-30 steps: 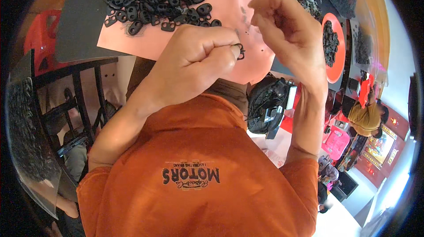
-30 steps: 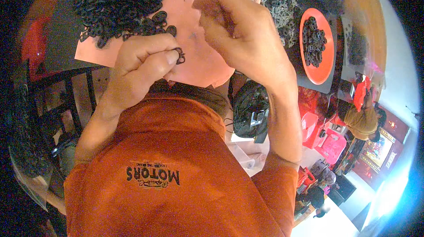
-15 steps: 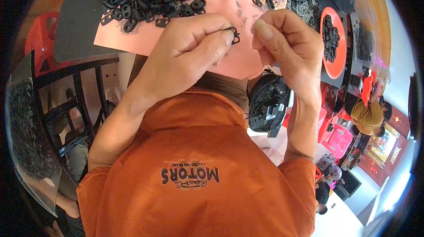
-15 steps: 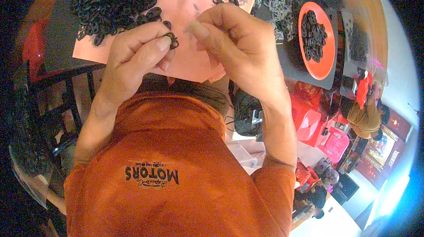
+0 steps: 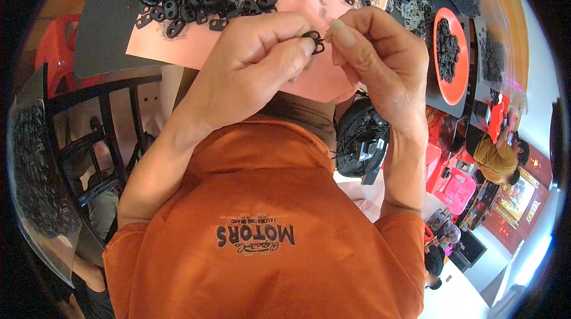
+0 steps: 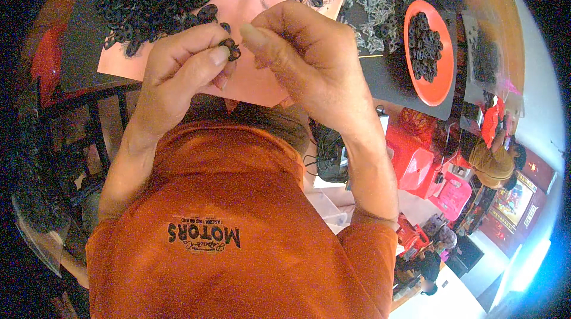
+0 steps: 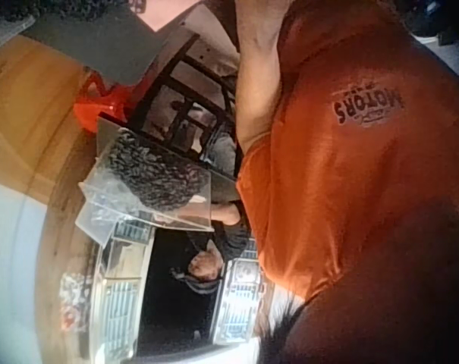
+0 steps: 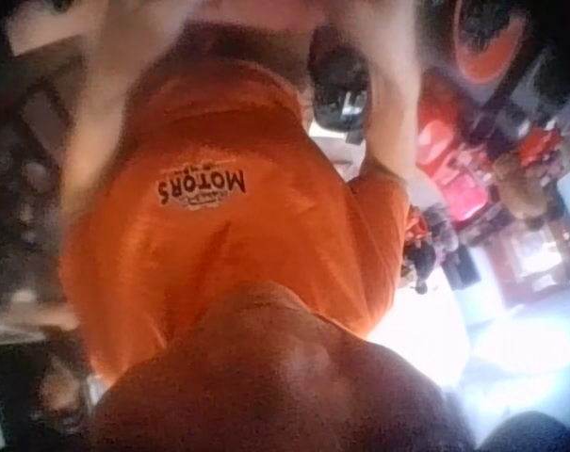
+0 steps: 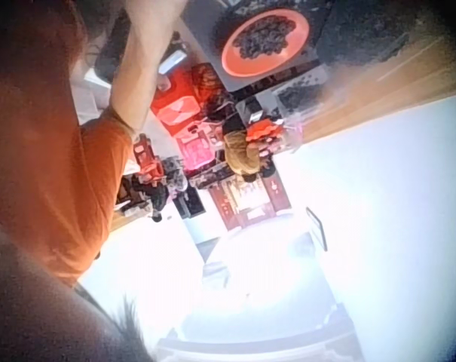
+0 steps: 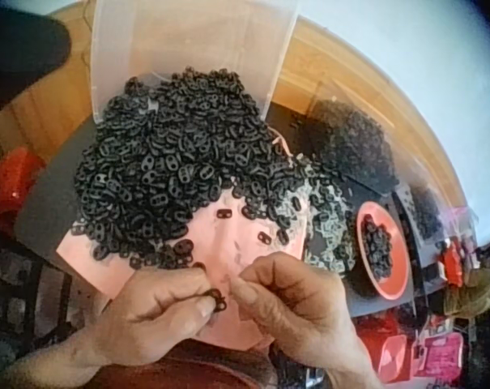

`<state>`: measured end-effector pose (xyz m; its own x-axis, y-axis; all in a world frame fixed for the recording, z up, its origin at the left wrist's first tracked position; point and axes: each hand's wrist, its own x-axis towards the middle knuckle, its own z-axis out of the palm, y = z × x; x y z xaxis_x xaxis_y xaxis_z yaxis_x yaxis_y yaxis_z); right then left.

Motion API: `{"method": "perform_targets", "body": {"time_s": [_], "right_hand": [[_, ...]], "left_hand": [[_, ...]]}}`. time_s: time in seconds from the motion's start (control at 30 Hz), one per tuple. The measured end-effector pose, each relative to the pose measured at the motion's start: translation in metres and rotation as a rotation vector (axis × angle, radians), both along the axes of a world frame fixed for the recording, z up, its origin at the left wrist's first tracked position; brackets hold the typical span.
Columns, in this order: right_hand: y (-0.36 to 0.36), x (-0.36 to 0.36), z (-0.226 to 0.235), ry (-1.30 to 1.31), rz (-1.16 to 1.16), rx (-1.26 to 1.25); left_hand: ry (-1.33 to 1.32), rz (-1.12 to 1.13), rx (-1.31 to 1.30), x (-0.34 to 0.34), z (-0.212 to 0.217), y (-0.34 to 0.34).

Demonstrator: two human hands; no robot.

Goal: The person repeatedly picks up small black plastic rings and metal springs from a table and inserts the springs into the rings by hand. The person handles the components one at a time, performing the same insertion action continuously throughout the clip.

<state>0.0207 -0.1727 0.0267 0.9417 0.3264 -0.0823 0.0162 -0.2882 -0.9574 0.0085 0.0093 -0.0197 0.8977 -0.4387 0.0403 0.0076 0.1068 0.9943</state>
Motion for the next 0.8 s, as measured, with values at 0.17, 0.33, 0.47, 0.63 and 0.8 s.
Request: {"method": "perform_targets", "body": {"time_s": [0.17, 0.33, 0.47, 0.63, 0.8], "right_hand": [[0.002, -0.002, -0.003, -0.026, -0.009, -0.008], [0.002, -0.001, -0.002, -0.021, -0.037, 0.026], [0.005, -0.002, -0.003, -0.020, -0.032, 0.019], [0.009, -0.004, -0.003, -0.013, -0.051, 0.058], [0.011, -0.007, -0.009, -0.044, -0.057, 0.041]], "left_hand": [[-0.042, 0.002, -0.011, 0.000, 0.002, -0.002], [-0.048, -0.002, 0.013, 0.001, 0.003, 0.000], [-0.018, 0.004, 0.021, 0.000, 0.001, -0.001], [-0.051, 0.006, 0.021, 0.000, -0.002, 0.000], [-0.038, 0.047, -0.051, -0.002, -0.004, -0.005]]}}
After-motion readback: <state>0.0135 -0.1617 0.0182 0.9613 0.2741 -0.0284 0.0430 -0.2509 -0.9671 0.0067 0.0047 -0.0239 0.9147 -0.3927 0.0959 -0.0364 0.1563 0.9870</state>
